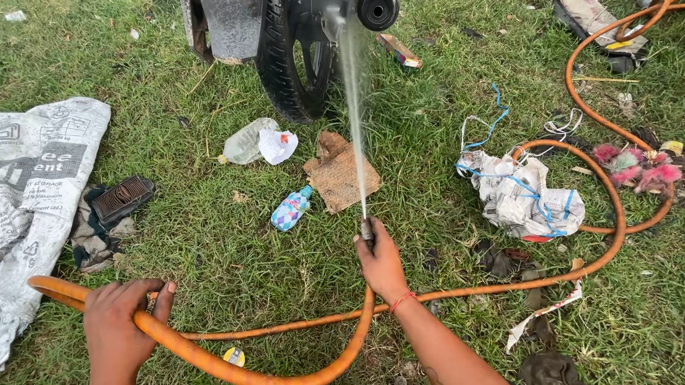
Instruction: The recorder is washing a red motorcycle using a high-pressure water hose in an outdoor setting.
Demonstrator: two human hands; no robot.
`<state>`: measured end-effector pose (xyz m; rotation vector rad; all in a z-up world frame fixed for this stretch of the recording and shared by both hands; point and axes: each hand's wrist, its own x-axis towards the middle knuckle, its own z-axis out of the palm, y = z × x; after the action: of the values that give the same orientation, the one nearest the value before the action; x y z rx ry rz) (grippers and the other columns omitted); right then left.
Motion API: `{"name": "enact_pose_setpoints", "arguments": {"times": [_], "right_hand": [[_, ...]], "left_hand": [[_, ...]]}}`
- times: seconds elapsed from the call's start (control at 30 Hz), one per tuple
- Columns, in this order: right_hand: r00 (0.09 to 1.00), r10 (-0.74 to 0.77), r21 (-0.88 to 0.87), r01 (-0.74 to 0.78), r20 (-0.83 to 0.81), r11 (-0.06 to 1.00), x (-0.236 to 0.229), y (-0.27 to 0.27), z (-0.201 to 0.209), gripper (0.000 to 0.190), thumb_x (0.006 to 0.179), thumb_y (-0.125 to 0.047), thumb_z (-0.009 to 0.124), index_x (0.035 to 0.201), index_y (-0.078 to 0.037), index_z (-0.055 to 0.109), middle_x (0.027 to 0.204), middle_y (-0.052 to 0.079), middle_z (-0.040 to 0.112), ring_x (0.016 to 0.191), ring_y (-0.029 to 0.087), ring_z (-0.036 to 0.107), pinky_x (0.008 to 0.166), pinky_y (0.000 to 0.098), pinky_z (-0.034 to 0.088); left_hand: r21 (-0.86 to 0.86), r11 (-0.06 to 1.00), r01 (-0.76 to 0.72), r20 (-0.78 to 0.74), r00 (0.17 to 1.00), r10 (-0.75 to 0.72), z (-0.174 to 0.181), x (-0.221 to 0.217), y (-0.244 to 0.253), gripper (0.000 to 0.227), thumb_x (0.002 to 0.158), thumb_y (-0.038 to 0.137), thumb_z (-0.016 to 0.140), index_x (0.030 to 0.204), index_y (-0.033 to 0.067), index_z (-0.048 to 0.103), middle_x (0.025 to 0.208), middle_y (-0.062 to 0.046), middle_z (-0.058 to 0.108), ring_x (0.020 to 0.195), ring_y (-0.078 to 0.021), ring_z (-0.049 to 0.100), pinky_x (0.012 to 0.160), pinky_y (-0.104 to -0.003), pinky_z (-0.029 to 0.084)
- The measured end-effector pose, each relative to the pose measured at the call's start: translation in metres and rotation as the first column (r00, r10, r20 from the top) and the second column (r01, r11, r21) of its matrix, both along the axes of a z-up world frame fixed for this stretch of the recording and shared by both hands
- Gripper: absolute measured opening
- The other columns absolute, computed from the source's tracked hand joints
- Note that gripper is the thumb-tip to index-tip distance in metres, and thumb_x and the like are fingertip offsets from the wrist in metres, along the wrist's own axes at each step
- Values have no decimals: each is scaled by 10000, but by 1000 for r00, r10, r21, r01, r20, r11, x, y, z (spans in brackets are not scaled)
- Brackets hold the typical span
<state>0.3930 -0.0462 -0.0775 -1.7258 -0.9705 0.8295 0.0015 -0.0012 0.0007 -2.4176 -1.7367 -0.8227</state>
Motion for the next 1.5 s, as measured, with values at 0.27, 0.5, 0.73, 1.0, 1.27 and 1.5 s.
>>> {"name": "enact_pose_setpoints", "arguments": {"times": [0.27,0.5,0.73,1.0,1.27,1.5], "right_hand": [[999,-10,-32,9,-36,999,0,1,-4,480,966,-199,617,1406,-60,488,726,58,600,541,145,554,498,345,477],[996,57,-5,-57,-63,998,-6,0,-7,462,970,-191,626,1396,-59,505,768,45,593,559,128,532,511,334,470],[995,101,-15,-102,-17,995,-6,1,-19,470,971,-188,630,1401,-54,496,786,50,600,580,131,542,538,332,482],[990,95,-61,-102,-103,993,-4,1,-14,508,964,-190,624,1438,-77,479,764,49,586,554,130,533,496,326,461],[997,30,-37,-32,-69,999,22,8,-15,492,959,-183,626,1414,-59,486,755,44,593,532,130,537,469,318,471],[968,66,276,-134,242,952,30,8,-44,499,990,-145,690,1415,12,482,895,34,635,708,108,581,613,286,521]], "left_hand": [[19,1000,15,12,1000,-15,2,0,-1,171,863,288,777,903,124,746,720,-11,661,723,-212,585,839,-380,430],[49,998,27,35,999,-28,2,0,-1,169,877,280,781,901,120,733,736,-12,660,718,-211,587,829,-380,428],[35,999,27,19,999,-27,3,2,-1,149,865,264,779,890,123,738,732,-13,666,720,-220,592,836,-381,432],[48,998,36,-3,999,-36,-2,1,2,178,883,293,766,896,119,733,757,-20,682,752,-230,611,895,-388,447],[40,997,70,-8,998,-69,-2,11,4,206,865,325,768,887,124,728,755,-27,682,767,-242,624,870,-400,442],[-43,998,49,-73,996,-52,-7,18,6,248,852,376,761,869,130,734,721,-39,681,775,-253,634,874,-413,432]]}}
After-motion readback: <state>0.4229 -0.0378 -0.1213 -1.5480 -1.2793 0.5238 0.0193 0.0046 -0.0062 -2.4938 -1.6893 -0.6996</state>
